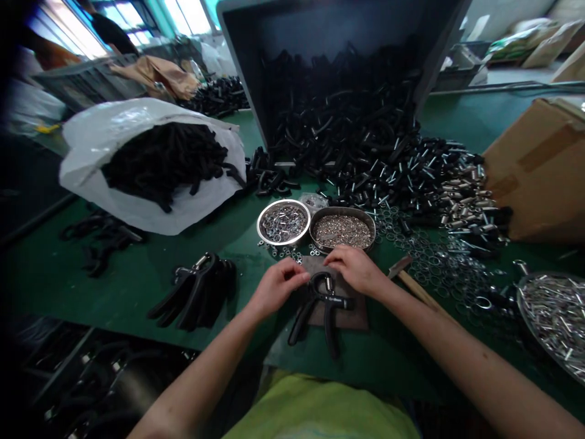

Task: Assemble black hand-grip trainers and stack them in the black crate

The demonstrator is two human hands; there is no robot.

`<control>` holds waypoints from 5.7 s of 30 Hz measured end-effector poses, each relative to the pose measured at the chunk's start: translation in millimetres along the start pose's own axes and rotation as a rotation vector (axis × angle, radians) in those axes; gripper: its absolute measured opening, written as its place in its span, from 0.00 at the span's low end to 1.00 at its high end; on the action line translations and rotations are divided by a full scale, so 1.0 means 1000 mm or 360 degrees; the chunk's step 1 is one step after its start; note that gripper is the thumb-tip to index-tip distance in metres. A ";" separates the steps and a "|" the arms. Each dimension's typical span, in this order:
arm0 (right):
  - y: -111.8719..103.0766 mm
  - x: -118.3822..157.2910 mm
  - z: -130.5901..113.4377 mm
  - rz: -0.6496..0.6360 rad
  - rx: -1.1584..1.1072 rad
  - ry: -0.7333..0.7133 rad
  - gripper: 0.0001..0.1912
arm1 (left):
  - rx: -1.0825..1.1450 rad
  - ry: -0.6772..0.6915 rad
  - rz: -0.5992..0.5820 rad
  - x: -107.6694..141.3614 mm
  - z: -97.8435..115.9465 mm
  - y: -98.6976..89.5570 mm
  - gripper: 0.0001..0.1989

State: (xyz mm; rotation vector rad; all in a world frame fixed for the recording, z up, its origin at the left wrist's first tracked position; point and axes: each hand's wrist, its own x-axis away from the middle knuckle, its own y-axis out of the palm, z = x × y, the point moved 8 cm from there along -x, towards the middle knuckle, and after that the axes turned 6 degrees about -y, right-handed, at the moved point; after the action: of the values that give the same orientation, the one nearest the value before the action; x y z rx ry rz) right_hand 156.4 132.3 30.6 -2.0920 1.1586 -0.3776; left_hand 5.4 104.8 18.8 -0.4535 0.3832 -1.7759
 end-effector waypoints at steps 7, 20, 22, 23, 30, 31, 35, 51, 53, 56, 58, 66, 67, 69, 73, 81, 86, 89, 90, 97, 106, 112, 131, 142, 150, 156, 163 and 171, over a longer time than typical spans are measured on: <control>0.014 0.012 0.004 0.0095 0.0027 0.0105 0.10 | -0.0152 0.0049 0.0079 0.026 -0.009 0.041 0.07; 0.013 0.014 -0.002 0.0171 0.0123 0.0033 0.10 | -0.0370 0.0241 0.0237 0.031 -0.003 0.043 0.06; 0.013 0.013 -0.001 0.0170 0.0132 0.0025 0.11 | -0.0449 0.0344 0.0237 0.032 0.000 0.044 0.05; 0.013 0.013 -0.001 0.0167 0.0140 0.0019 0.11 | -0.0484 0.0383 0.0237 0.032 0.001 0.045 0.05; 0.024 0.018 -0.013 0.0104 0.0403 -0.0131 0.09 | -0.0934 0.0688 0.0160 0.041 0.013 0.054 0.11; 0.029 0.020 -0.017 0.0060 0.0521 -0.0201 0.09 | -0.1006 0.0702 0.0152 0.042 0.014 0.054 0.11; 0.038 0.030 -0.026 -0.0009 0.0812 -0.0348 0.10 | -0.1198 0.0660 0.0130 0.043 0.016 0.054 0.12; -0.040 0.175 0.051 0.0490 0.0810 0.0758 0.17 | -0.1421 0.0067 -0.0093 0.066 -0.001 0.055 0.24; -0.036 0.147 0.015 0.0550 0.0574 0.0418 0.19 | -0.1443 0.0059 -0.0131 0.066 -0.001 0.057 0.24; -0.019 0.119 -0.014 0.0453 0.0525 0.0117 0.22 | -0.1430 0.0090 -0.0146 0.066 -0.001 0.060 0.24; -0.004 0.115 -0.008 0.0284 0.0603 0.0130 0.22 | -0.1385 0.0112 -0.0152 0.066 -0.001 0.060 0.24; -0.023 0.178 0.050 0.0377 0.1428 0.0498 0.22 | 0.0112 -0.0303 -0.0217 0.060 -0.016 0.049 0.22; -0.027 0.179 0.053 0.0393 0.1467 0.0495 0.20 | 0.0439 -0.0472 -0.0265 0.062 -0.022 0.055 0.22; -0.035 0.171 0.054 0.0437 0.1408 0.0423 0.19 | 0.0985 -0.0764 -0.0298 0.070 -0.030 0.069 0.24; -0.046 0.114 0.034 0.0552 0.1068 0.0142 0.17 | 0.1335 -0.0935 -0.0228 0.085 -0.023 0.081 0.28; -0.047 -0.071 0.020 0.0241 0.0738 0.0021 0.12 | 0.0880 -0.0659 -0.0365 0.076 0.013 0.039 0.24; -0.039 -0.158 0.053 0.0107 0.0736 0.0190 0.10 | 0.0097 -0.0028 0.0174 -0.008 0.039 -0.020 0.11; -0.029 -0.182 0.071 0.0019 0.0739 0.0334 0.13 | -0.0311 0.0099 0.0345 -0.073 0.047 -0.036 0.10; -0.026 -0.186 0.076 -0.0001 0.0740 0.0377 0.14 | -0.0477 0.0102 0.0366 -0.094 0.049 -0.038 0.11; -0.025 -0.192 0.094 -0.0003 0.0608 0.0499 0.16 | -0.1277 -0.0276 0.0279 -0.200 0.031 -0.042 0.12; -0.056 -0.171 0.090 0.0437 0.0138 0.0412 0.08 | -0.1462 -0.0441 0.0127 -0.238 0.011 -0.024 0.15; -0.063 -0.119 0.073 0.0583 -0.0337 0.0306 0.16 | -0.1468 -0.0434 0.0060 -0.238 0.003 -0.024 0.16; -0.001 0.018 0.026 0.0241 -0.0217 0.0153 0.05 | -0.0931 -0.0164 0.0301 -0.207 0.028 -0.041 0.12; 0.012 0.003 0.028 0.0003 -0.0038 0.0193 0.02 | 0.0874 -0.0241 -0.0042 -0.067 -0.005 -0.012 0.11; 0.016 -0.009 0.032 -0.0219 -0.0060 0.0399 0.01 | 0.0454 -0.0197 -0.0145 -0.009 -0.017 0.014 0.05; 0.027 -0.010 0.034 -0.0350 -0.0178 0.0463 0.04 | -0.0131 0.0028 -0.0111 -0.001 -0.007 0.036 0.03; -0.015 0.063 0.038 0.0109 0.0170 0.0417 0.17 | -0.0153 -0.0023 -0.0070 -0.002 -0.013 0.042 0.03; -0.044 0.193 0.093 0.0221 0.1339 0.0783 0.17 | -0.0176 -0.0157 -0.0334 -0.015 -0.011 0.050 0.04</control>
State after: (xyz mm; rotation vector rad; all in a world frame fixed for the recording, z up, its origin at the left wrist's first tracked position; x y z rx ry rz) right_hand 342.4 28.7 -19.9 -1.2023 1.1232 -1.1332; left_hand 45.6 107.6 -17.1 -0.6780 0.3762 -1.9325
